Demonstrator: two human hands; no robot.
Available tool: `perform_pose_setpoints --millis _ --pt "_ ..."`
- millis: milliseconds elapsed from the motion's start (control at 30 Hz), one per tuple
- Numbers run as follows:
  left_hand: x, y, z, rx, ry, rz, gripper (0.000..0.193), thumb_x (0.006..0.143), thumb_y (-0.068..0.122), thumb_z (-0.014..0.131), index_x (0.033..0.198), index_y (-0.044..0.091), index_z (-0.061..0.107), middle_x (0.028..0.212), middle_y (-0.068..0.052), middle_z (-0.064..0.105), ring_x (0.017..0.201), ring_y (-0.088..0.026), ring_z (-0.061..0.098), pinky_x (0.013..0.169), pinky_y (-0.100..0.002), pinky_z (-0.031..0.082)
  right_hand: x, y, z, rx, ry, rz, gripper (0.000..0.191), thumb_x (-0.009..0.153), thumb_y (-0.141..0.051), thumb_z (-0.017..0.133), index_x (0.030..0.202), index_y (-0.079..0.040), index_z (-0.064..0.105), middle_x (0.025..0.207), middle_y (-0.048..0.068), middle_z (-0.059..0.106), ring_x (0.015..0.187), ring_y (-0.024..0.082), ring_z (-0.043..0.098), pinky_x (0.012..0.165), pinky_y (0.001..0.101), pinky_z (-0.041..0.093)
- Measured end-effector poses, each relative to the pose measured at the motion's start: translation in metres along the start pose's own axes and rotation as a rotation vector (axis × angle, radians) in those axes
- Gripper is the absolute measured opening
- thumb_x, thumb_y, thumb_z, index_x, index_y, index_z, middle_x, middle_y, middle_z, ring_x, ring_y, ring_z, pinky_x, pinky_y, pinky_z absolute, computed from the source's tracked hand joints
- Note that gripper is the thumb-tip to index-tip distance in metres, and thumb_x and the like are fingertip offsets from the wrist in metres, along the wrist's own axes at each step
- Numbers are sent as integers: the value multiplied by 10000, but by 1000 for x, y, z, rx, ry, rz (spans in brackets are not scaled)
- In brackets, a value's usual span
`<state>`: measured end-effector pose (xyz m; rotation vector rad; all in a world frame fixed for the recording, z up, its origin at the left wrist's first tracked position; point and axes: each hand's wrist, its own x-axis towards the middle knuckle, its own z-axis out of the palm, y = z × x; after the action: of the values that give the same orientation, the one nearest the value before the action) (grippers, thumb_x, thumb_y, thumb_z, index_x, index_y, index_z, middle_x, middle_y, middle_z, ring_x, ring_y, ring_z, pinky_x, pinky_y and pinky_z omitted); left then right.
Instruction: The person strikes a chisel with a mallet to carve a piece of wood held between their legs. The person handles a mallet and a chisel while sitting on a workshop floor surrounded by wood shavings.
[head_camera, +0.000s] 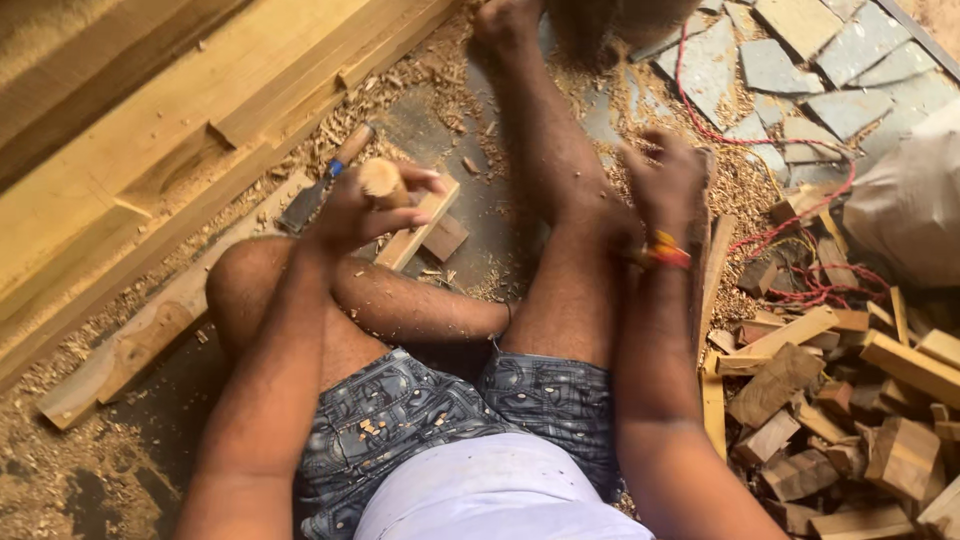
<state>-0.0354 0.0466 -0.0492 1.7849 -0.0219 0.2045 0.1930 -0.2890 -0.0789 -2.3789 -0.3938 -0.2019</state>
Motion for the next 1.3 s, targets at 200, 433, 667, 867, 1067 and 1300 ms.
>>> perform_pose_setpoints --millis 200,433,667,867,1067,1300 --pt "28 -32 49 188 533 192 131 963 154 832 1034 62 772 817 -80 732 692 -129 662 570 -264 568 -58 101 -34 -331 56 247 926 804 -449 921 1452 46 483 1382 288 505 1262 451 520 1025 544 446" --pt "18 -8 54 7 308 377 168 955 165 829 917 53 711 796 -52 737 713 -115 730 608 -273 618 -105 168 -36 -592 6 256 882 780 -498 933 1386 17 551 1297 273 512 1188 471 555 961 553 490" --pt "10 21 9 -362 714 391 228 942 268 825 926 84 691 789 -60 731 650 -126 751 547 -288 601 -114 183 -30 -452 -86 391 563 743 -303 904 1146 24 686 1003 213 675 901 370 674 799 478 559" --pt "33 20 21 -139 302 397 283 964 315 839 975 66 705 872 -56 745 803 -142 754 708 -273 653 -108 174 -30 252 -228 850 274 820 -203 761 929 27 660 757 72 682 571 173 620 530 350 490" --pt "42 -13 30 -1 286 374 319 962 364 841 985 66 729 851 -28 758 804 -128 779 701 -265 668 -103 153 -37 370 -224 821 287 892 -215 724 999 51 709 801 65 674 597 144 573 541 303 444" --pt "54 -20 45 40 805 105 543 884 577 737 1058 64 697 790 -21 703 685 -98 699 626 -268 644 -98 102 -53 212 -91 397 384 764 -124 767 1103 21 661 933 67 719 752 175 687 686 311 570"
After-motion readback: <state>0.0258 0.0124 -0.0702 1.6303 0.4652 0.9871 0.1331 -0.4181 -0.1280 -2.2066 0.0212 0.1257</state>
